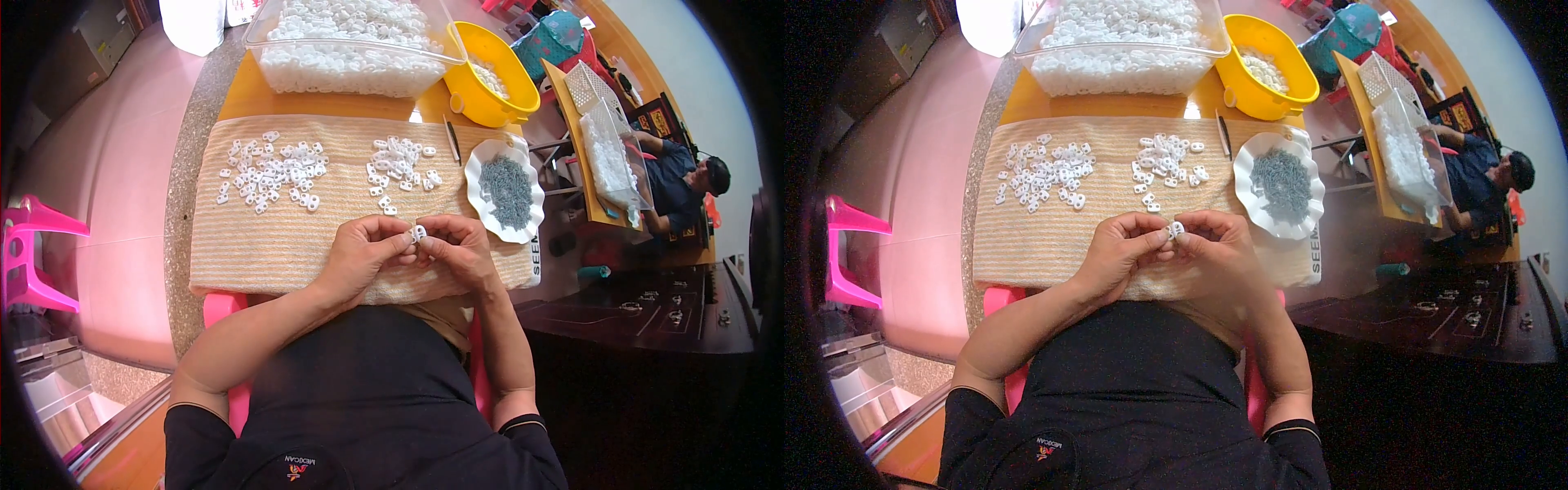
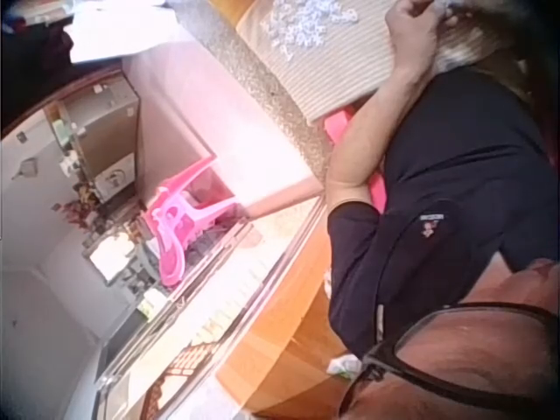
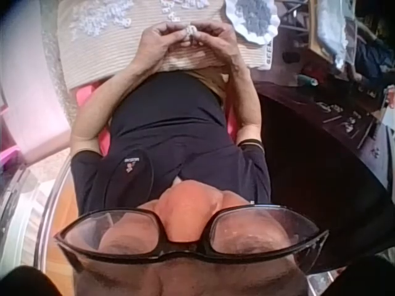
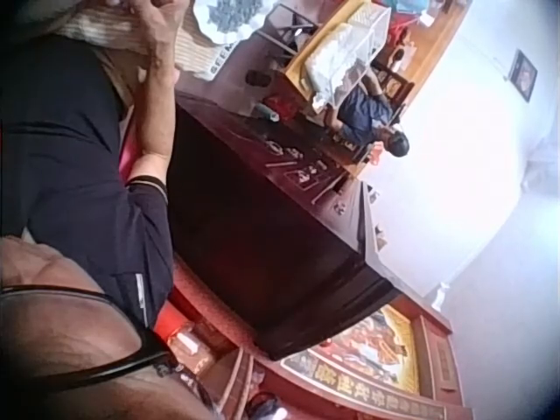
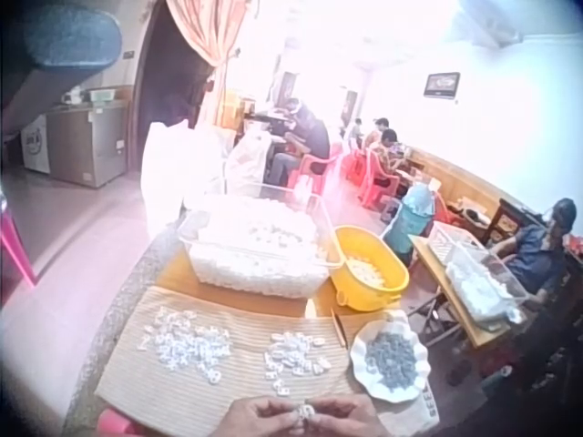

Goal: The person is manually assembling small white plastic components by inserting grey metal pins into them.

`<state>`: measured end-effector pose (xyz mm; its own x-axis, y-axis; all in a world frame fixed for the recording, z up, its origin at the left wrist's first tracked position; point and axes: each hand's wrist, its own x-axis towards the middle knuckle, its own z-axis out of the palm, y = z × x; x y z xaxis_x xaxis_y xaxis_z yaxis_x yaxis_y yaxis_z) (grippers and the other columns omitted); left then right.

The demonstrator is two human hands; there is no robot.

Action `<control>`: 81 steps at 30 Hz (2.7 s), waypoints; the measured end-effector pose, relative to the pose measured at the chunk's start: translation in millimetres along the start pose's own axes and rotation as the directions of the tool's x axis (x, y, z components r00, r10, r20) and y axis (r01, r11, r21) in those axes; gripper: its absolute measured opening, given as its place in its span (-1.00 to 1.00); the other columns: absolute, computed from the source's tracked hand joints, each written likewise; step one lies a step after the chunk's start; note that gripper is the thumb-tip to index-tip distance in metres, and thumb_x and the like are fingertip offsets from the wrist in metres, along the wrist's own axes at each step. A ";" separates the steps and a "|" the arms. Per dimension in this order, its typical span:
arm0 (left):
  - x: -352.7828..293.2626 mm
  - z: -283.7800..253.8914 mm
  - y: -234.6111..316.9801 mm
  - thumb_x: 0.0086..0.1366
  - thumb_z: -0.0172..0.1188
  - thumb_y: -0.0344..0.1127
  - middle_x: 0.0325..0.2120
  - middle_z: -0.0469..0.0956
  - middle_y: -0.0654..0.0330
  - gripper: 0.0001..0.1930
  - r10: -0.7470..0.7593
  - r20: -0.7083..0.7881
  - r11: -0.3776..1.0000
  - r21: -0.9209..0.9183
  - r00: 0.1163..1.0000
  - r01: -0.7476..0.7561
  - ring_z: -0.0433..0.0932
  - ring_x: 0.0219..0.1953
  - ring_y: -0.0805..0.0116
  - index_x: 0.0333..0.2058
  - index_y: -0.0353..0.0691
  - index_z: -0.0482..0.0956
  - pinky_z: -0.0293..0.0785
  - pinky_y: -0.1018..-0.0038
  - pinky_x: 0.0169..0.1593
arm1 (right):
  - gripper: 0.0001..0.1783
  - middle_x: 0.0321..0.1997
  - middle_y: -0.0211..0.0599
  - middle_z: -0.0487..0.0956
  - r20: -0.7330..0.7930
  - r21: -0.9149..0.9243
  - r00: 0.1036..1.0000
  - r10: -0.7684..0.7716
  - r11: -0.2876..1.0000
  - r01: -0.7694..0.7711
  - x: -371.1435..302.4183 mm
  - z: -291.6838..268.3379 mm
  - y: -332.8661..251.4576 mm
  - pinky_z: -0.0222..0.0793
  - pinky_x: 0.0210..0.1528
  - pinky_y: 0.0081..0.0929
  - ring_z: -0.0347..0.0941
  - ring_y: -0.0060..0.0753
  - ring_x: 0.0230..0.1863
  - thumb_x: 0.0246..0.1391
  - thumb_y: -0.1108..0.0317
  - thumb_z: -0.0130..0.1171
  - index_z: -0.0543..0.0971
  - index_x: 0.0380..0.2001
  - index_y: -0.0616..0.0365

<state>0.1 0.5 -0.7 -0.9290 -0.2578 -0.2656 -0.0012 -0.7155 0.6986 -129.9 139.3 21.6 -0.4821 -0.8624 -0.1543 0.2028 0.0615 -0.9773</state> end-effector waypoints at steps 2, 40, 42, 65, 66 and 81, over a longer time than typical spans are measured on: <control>0.0 0.1 -0.1 0.26 0.13 -0.48 -0.30 0.57 0.13 -0.83 0.000 -0.001 1.000 -0.002 1.000 0.000 0.56 -0.31 0.45 -0.18 -0.39 0.50 0.57 0.55 -0.17 | -0.74 -0.33 -0.20 0.61 0.000 0.004 1.000 0.000 1.000 0.000 0.3 0.4 0.2 0.50 -0.33 -0.61 0.53 -0.51 -0.39 0.10 0.53 0.17 0.52 -0.12 0.38; -2.1 1.8 1.6 0.25 0.13 -0.50 -0.31 0.57 0.11 -0.85 -0.014 0.011 0.999 -0.050 1.000 0.015 0.58 -0.30 0.40 -0.20 -0.39 0.49 0.59 0.52 -0.17 | -0.75 -0.35 -0.17 0.61 0.007 0.071 0.998 0.059 0.996 -0.059 -0.6 1.6 1.0 0.50 -0.34 -0.60 0.54 -0.50 -0.42 0.09 0.52 0.17 0.51 -0.14 0.37; -3.6 2.8 3.0 0.25 0.13 -0.50 -0.31 0.57 0.11 -0.85 -0.025 0.002 0.998 -0.058 1.000 0.025 0.58 -0.30 0.40 -0.20 -0.39 0.49 0.59 0.52 -0.17 | -0.75 -0.34 -0.18 0.61 0.016 0.082 0.998 0.061 0.995 -0.062 -0.8 0.8 1.7 0.50 -0.34 -0.61 0.54 -0.50 -0.42 0.09 0.52 0.17 0.51 -0.14 0.37; -9.4 5.2 13.4 0.26 0.15 -0.45 -0.31 0.55 0.15 -0.82 -0.135 -0.044 0.981 -0.147 0.990 0.128 0.57 -0.31 0.44 -0.18 -0.37 0.48 0.60 0.51 -0.17 | -0.74 -0.36 -0.18 0.59 0.037 0.161 0.986 0.162 0.973 -0.166 2.4 0.1 3.0 0.54 -0.42 -0.55 0.53 -0.49 -0.45 0.11 0.53 0.15 0.50 -0.12 0.39; -9.0 5.0 13.4 0.26 0.15 -0.45 -0.32 0.55 0.15 -0.82 -0.143 -0.043 0.979 -0.154 0.989 0.135 0.57 -0.31 0.44 -0.18 -0.37 0.48 0.60 0.52 -0.17 | -0.74 -0.37 -0.18 0.59 0.047 0.182 0.986 0.158 0.970 -0.164 2.6 -0.2 3.7 0.54 -0.42 -0.55 0.53 -0.49 -0.45 0.11 0.53 0.14 0.50 -0.12 0.39; -4.7 5.5 18.6 0.25 0.16 -0.48 -0.34 0.58 0.12 -0.83 -0.209 -0.005 0.955 -0.214 0.978 0.203 0.60 -0.32 0.44 -0.18 -0.34 0.51 0.62 0.57 -0.21 | -0.71 -0.33 -0.17 0.59 0.093 0.275 0.979 0.182 0.940 -0.201 4.2 -2.3 0.2 0.53 -0.38 -0.55 0.53 -0.48 -0.41 0.05 0.51 0.23 0.51 -0.14 0.39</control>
<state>2.4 -8.0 17.2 -0.9064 -0.1054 -0.4090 -0.1109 -0.8751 0.4712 -133.8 136.8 20.4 -0.3558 -0.8799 -0.3150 0.5219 0.0925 -0.8480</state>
